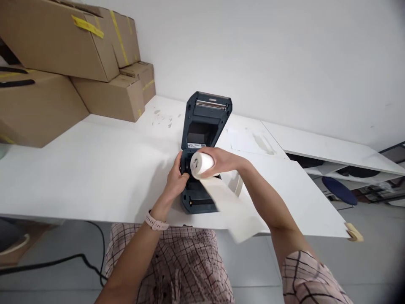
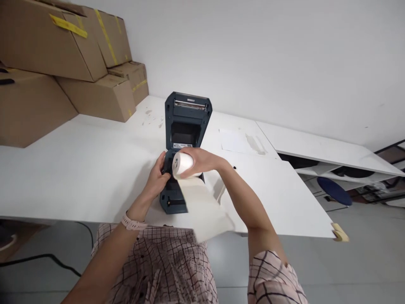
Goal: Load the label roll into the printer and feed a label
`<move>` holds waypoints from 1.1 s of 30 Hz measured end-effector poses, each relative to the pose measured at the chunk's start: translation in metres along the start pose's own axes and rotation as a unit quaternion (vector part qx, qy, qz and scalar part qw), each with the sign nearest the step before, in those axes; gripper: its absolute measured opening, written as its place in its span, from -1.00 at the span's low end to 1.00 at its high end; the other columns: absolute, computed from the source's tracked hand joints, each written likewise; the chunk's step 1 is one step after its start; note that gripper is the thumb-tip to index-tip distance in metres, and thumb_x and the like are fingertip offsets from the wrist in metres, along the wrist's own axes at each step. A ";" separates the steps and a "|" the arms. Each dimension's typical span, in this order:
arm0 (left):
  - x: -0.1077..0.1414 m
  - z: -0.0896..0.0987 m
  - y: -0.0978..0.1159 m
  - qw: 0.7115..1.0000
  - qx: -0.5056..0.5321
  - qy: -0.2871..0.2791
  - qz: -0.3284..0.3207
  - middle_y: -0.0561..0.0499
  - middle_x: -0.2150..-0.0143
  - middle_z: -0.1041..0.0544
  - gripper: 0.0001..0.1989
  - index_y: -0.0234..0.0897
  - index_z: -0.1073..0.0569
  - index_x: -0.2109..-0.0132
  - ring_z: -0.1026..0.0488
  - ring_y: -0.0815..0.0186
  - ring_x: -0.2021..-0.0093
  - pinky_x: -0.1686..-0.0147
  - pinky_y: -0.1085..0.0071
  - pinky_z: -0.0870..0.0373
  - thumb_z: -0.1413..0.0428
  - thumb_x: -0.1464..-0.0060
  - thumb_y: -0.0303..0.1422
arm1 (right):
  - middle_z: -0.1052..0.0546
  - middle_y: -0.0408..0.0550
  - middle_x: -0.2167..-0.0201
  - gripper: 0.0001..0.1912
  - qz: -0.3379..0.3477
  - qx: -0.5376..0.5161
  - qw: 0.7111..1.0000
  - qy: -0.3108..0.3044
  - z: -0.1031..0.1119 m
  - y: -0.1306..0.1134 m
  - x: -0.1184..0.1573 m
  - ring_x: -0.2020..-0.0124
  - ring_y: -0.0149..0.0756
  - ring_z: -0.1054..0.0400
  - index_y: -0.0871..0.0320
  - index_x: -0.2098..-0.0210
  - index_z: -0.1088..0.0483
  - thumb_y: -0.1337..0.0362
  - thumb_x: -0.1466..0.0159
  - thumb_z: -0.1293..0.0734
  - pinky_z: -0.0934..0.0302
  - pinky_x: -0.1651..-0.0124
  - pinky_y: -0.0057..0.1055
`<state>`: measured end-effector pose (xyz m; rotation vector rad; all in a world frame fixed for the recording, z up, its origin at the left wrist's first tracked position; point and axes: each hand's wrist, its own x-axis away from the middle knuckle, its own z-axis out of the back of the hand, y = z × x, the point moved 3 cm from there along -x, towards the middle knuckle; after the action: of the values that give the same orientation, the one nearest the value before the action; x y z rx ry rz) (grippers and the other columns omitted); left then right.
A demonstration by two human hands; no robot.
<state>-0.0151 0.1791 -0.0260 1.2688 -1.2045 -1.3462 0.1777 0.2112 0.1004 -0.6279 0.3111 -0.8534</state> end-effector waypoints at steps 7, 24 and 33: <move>0.002 -0.001 0.003 1.000 -0.007 0.006 0.007 -0.11 -0.59 -0.19 0.02 -0.11 -0.11 -0.57 -0.14 -0.05 -0.58 -0.56 -0.05 -0.05 -0.12 0.04 -0.59 | -0.64 0.15 -0.08 -0.35 -0.038 0.197 0.976 -0.089 -0.039 0.003 -0.028 -0.04 0.14 -0.56 0.15 -0.14 -0.48 -0.01 -0.15 -0.58 -0.45 -0.04 0.00; 0.007 -0.001 0.007 1.000 -0.006 0.002 -0.013 -0.06 -0.54 -0.29 -0.17 -0.02 -0.21 -0.50 -0.29 -0.03 -0.48 -0.44 -0.04 -0.31 -0.12 -0.12 -0.54 | -0.14 0.22 -0.57 -0.25 0.010 0.250 0.955 0.157 -0.138 -0.044 0.115 -0.58 0.13 -0.06 0.05 -0.60 0.05 -0.09 -0.55 -0.15 -0.27 -0.44 0.22; 0.007 -0.001 0.010 1.000 0.029 0.013 0.001 -0.12 -0.51 -0.34 -0.18 -0.08 -0.28 -0.46 -0.28 -0.01 -0.50 -0.44 -0.04 -0.31 -0.13 -0.04 -0.56 | -0.20 0.25 -0.55 -0.28 0.022 0.269 0.948 0.167 -0.138 -0.042 0.115 -0.55 0.11 -0.12 0.14 -0.52 -0.16 -0.14 -0.54 -0.14 -0.34 -0.37 0.12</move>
<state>-0.0143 0.1710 -0.0170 1.3207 -1.2338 -1.2975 0.1564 0.0480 0.0186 0.0357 0.3760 -0.9507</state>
